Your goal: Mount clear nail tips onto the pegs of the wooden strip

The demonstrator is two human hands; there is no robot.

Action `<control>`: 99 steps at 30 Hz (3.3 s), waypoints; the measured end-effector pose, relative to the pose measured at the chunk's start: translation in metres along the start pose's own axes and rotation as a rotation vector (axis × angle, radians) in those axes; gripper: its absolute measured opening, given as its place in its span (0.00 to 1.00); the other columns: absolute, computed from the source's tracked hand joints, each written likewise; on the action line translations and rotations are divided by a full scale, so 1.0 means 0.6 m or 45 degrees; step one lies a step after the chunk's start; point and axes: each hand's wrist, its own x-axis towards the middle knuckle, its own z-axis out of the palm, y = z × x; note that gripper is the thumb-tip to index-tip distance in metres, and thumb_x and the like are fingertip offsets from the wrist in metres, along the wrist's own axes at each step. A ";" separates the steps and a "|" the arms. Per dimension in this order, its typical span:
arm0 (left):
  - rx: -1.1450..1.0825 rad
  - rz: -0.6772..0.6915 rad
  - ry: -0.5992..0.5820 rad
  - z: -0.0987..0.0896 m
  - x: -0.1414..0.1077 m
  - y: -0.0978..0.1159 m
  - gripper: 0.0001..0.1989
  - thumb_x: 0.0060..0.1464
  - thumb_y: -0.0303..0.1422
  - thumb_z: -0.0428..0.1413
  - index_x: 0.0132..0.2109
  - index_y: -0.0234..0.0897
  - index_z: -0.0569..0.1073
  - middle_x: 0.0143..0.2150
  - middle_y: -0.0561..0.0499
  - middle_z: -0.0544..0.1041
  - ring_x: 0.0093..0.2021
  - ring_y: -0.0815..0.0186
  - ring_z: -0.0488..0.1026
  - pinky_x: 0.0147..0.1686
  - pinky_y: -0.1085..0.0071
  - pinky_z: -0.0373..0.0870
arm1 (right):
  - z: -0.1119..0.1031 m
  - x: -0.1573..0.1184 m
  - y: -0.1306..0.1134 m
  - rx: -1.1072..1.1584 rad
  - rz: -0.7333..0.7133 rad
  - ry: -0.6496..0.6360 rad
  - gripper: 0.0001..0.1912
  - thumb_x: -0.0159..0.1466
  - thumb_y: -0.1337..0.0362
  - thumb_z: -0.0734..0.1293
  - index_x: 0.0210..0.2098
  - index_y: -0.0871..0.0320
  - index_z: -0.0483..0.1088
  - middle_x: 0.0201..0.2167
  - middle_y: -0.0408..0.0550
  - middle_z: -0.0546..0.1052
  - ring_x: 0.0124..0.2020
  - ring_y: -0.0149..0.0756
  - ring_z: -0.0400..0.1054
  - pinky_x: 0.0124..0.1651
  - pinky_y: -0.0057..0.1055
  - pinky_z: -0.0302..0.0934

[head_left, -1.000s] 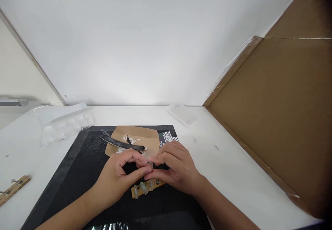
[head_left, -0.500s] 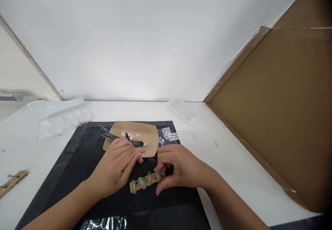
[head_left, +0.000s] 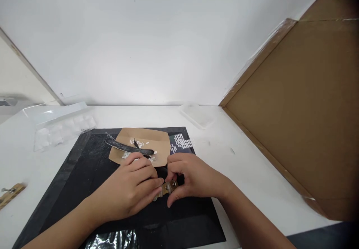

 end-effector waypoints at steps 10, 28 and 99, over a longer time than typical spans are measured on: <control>0.045 0.000 -0.090 0.002 -0.004 0.003 0.05 0.70 0.29 0.57 0.48 0.37 0.77 0.38 0.49 0.79 0.40 0.59 0.74 0.44 0.58 0.60 | 0.000 0.002 0.001 -0.006 0.051 -0.061 0.24 0.49 0.50 0.86 0.32 0.57 0.76 0.30 0.38 0.73 0.31 0.30 0.67 0.32 0.25 0.56; -0.002 -0.010 -0.114 0.007 -0.002 0.003 0.06 0.70 0.29 0.55 0.48 0.38 0.78 0.40 0.49 0.78 0.40 0.61 0.74 0.47 0.58 0.62 | 0.001 0.002 -0.001 -0.095 0.027 -0.060 0.25 0.48 0.47 0.86 0.33 0.57 0.77 0.32 0.39 0.72 0.35 0.33 0.67 0.35 0.28 0.57; 0.478 -0.678 -0.051 -0.023 -0.054 -0.130 0.10 0.66 0.36 0.57 0.49 0.42 0.81 0.50 0.44 0.82 0.58 0.44 0.68 0.62 0.37 0.52 | -0.009 0.014 0.036 0.355 0.376 0.454 0.09 0.64 0.55 0.78 0.40 0.52 0.83 0.37 0.46 0.84 0.36 0.37 0.76 0.39 0.33 0.70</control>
